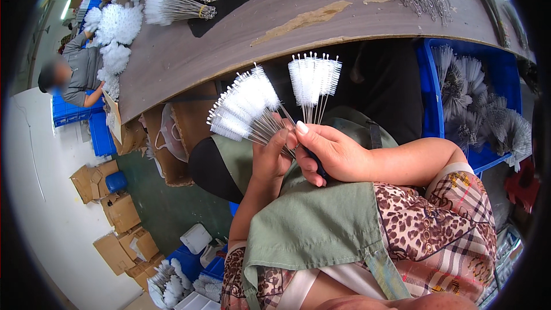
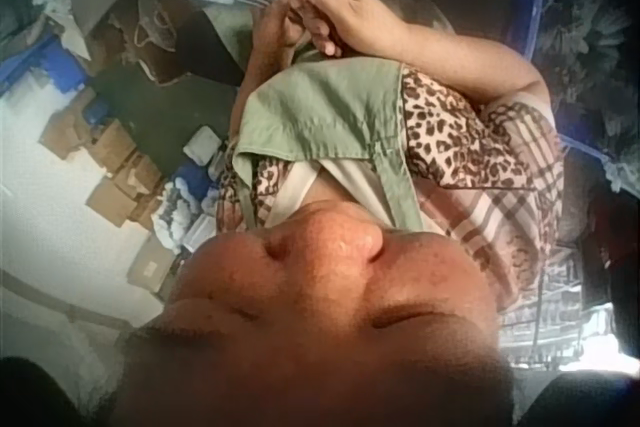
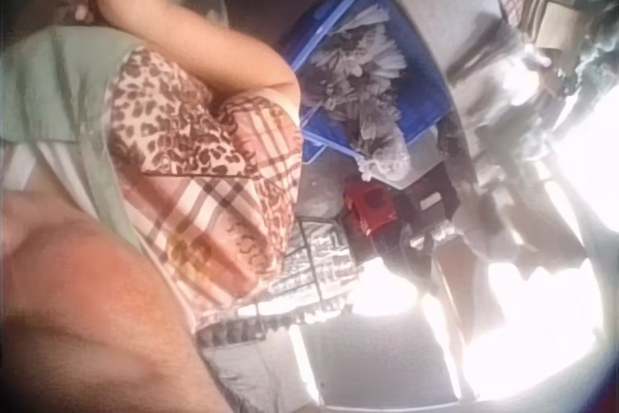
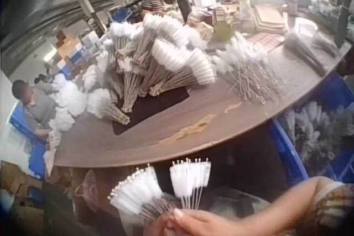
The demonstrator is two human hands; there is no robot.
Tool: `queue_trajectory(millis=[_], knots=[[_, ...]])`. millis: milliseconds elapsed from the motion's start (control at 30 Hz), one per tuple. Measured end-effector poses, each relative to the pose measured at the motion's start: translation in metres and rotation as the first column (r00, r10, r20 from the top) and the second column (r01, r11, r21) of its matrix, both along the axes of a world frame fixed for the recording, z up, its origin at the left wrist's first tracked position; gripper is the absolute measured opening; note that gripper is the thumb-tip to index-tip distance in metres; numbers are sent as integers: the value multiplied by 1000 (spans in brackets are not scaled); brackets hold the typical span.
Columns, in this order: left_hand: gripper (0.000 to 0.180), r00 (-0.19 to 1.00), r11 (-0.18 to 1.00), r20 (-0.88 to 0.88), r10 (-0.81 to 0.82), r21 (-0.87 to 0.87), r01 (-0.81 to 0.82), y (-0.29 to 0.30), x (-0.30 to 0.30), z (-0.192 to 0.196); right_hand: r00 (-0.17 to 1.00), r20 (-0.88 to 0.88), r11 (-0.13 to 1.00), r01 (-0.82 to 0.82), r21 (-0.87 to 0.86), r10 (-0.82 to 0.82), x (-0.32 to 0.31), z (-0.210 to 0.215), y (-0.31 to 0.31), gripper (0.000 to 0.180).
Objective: Trimming and organizing white bristles for tube-style cleaning brushes at a factory workbench.
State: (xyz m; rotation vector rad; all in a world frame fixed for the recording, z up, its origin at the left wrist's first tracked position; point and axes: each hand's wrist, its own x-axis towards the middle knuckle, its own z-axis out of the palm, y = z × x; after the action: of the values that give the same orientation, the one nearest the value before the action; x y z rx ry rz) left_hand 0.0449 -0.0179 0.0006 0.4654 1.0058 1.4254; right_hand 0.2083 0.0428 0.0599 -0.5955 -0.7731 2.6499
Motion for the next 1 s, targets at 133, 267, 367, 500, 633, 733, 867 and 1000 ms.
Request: queue_trajectory(millis=[133,267,367,500,633,733,867,1000], knots=[[15,1000,998,22,-5,-56,6,2,2,2,1000,1,999,14,42,-14,0,-1,1,40],[14,1000,999,-9,-15,-39,15,3,3,4,999,-12,998,31,52,-31,0,-6,0,42],[13,1000,999,-13,-18,-44,17,3,2,3,999,-4,997,32,68,-32,-2,-8,-1,41],[9,999,999,-32,-42,-34,41,4,5,6,999,-13,998,30,56,-30,-1,-11,-1,40],[8,1000,1000,-12,-28,-1,28,5,6,6,999,-4,999,41,15,-41,-1,-10,-1,39],[11,1000,999,7,-21,-27,21,4,3,2,999,-34,999,39,0,-39,0,-10,0,37],[24,993,988,114,16,-153,2,5,3,3,997,-63,884,63,462,-38,11,12,31,28],[30,999,979,29,-18,-204,23,2,8,14,794,-113,-45,108,993,-598,9,29,102,51]])
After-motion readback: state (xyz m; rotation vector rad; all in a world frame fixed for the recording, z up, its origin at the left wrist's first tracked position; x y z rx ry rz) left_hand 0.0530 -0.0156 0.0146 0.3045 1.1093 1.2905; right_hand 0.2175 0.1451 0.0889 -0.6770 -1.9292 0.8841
